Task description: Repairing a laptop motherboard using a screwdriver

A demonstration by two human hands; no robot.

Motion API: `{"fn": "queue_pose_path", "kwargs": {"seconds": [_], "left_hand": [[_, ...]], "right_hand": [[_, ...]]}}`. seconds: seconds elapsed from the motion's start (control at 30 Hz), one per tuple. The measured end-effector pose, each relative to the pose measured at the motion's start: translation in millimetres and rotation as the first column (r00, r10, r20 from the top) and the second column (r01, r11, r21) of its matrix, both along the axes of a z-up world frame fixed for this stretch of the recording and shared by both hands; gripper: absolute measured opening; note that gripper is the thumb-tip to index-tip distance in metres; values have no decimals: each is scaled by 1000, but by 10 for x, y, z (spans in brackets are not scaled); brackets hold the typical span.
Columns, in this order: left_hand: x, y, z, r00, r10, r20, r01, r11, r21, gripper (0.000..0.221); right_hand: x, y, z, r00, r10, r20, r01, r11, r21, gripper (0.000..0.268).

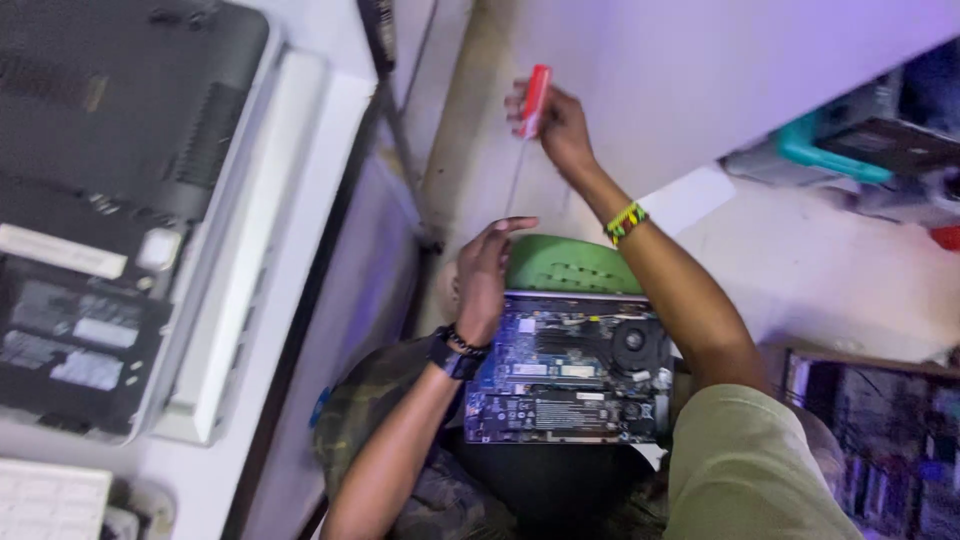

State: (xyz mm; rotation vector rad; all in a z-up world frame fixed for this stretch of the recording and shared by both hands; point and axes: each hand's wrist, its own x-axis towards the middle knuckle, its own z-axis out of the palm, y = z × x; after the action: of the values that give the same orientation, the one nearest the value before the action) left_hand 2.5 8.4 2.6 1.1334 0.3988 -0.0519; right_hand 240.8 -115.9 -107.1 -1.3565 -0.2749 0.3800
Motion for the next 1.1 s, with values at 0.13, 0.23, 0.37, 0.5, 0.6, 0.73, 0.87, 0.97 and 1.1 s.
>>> {"fn": "queue_pose_path", "kwargs": {"seconds": [0.13, 0.23, 0.37, 0.5, 0.6, 0.73, 0.87, 0.97, 1.1], "left_hand": [[-185, -217, 198, 994, -85, 61, 57, 928, 367, 29], [-275, -444, 42, 961, -257, 97, 167, 828, 535, 25], [-477, -854, -273, 900, -409, 153, 286, 817, 501, 24], [-746, -982, -425, 818, -542, 195, 363, 748, 556, 16], [-745, -944, -280, 778, -620, 102, 502, 710, 494, 22], [-745, -955, -225, 792, -610, 28, 556, 739, 380, 23], [-771, -990, -259, 751, -659, 45, 618, 725, 303, 34], [-785, -1003, -199, 760, -648, 53, 599, 730, 329, 38], [-753, -1028, -162, 799, -601, 13, 569, 763, 306, 25]], "right_hand": [[-1318, -966, 693, 966, -150, -209, 145, 989, -40, 50], [-2096, -1493, 961, 971, 80, -227, -55, 992, 115, 100], [-2668, -1659, 1159, 992, -106, 69, 98, 990, 105, 69], [-2850, -1604, 1003, 952, -304, 42, 297, 946, 129, 24], [-2889, -1780, 959, 979, -200, 34, 200, 980, 10, 18], [-2842, -1917, 906, 937, -307, 165, 304, 952, 45, 11], [-2848, -2020, 1147, 935, -353, 34, 353, 935, 17, 19], [-2868, -2049, 1131, 920, -392, -26, 393, 918, 51, 18], [-2768, -2099, 1093, 906, -415, -86, 418, 908, 20, 18]]}}
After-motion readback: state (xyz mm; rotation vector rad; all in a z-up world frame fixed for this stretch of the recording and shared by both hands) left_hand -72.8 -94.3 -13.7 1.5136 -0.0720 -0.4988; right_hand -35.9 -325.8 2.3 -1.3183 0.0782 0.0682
